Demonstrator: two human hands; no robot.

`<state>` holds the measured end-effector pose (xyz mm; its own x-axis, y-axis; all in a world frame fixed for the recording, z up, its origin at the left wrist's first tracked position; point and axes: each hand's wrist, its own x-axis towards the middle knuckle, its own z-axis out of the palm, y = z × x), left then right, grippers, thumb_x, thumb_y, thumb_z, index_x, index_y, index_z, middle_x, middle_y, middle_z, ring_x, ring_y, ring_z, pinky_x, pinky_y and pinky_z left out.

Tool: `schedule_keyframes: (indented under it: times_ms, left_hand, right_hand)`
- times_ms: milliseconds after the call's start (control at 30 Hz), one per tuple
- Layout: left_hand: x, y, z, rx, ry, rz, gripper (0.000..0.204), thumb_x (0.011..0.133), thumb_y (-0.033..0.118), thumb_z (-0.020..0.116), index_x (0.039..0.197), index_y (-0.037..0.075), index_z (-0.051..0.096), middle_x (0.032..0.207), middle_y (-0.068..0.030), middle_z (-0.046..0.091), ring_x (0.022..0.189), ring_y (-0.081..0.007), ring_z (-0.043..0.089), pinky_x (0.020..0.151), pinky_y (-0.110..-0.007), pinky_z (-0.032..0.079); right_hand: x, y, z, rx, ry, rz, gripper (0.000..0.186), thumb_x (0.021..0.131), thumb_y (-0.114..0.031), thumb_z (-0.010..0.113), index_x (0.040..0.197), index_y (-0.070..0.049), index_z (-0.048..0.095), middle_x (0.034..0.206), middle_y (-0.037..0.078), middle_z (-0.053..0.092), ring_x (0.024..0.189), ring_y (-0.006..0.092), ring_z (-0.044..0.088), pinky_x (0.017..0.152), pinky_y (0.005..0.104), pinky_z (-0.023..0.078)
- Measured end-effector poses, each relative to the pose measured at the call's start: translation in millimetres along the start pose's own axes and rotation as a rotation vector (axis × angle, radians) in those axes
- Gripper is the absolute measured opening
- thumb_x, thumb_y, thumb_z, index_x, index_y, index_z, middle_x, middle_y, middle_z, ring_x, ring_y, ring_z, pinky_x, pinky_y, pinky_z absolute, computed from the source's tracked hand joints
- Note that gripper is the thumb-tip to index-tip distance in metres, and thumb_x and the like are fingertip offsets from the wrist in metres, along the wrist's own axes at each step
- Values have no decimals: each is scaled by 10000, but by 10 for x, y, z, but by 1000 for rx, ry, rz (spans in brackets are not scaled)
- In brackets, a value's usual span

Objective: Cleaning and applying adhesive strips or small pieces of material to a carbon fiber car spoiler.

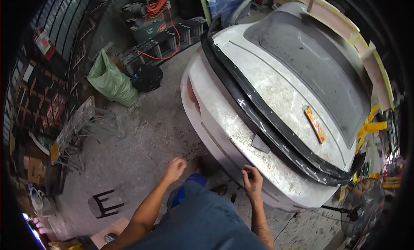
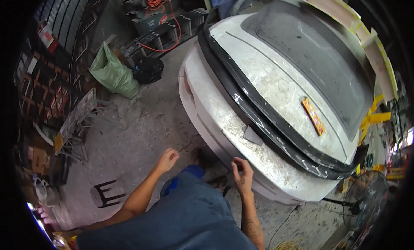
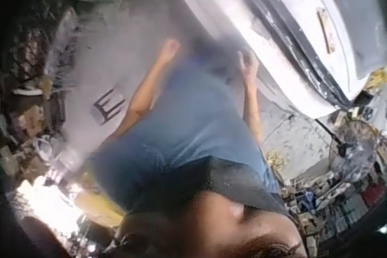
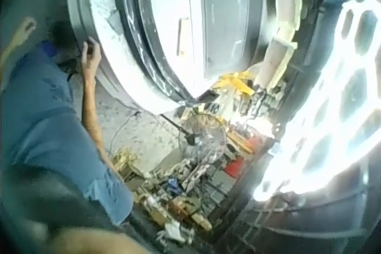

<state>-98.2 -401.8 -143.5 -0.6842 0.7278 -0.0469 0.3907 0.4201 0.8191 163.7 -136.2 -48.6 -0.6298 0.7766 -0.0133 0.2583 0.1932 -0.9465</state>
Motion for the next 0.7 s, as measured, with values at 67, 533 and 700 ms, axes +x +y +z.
schedule_keyframes:
  times_ms: [67,533,700]
  left_hand:
    - [-603,-982,-111,103,110,-209,154,895,153,696,930,8,660,919,-171,658,847,-353,670,741,-419,529]
    - [-1797,-3415,-1798,159,251,-570,157,824,149,714,836,-7,715,792,-205,715,756,-361,710,726,-442,564]
    - [-1303,-4080,-2765,131,342,-654,128,821,114,747,828,5,680,757,-149,706,701,-285,693,690,-403,553]
  right_hand:
    - [50,-147,147,-9,-102,11,228,984,-87,698,1182,25,679,965,67,722,787,112,667,752,251,530]
    - [-654,2603,1604,-585,-650,552,388,970,-383,685,1017,-3,750,772,79,698,681,186,654,612,353,525]
    - [-1430,2723,2091,-546,-1017,3,400,914,-384,718,1100,-32,755,961,124,771,846,226,716,772,384,572]
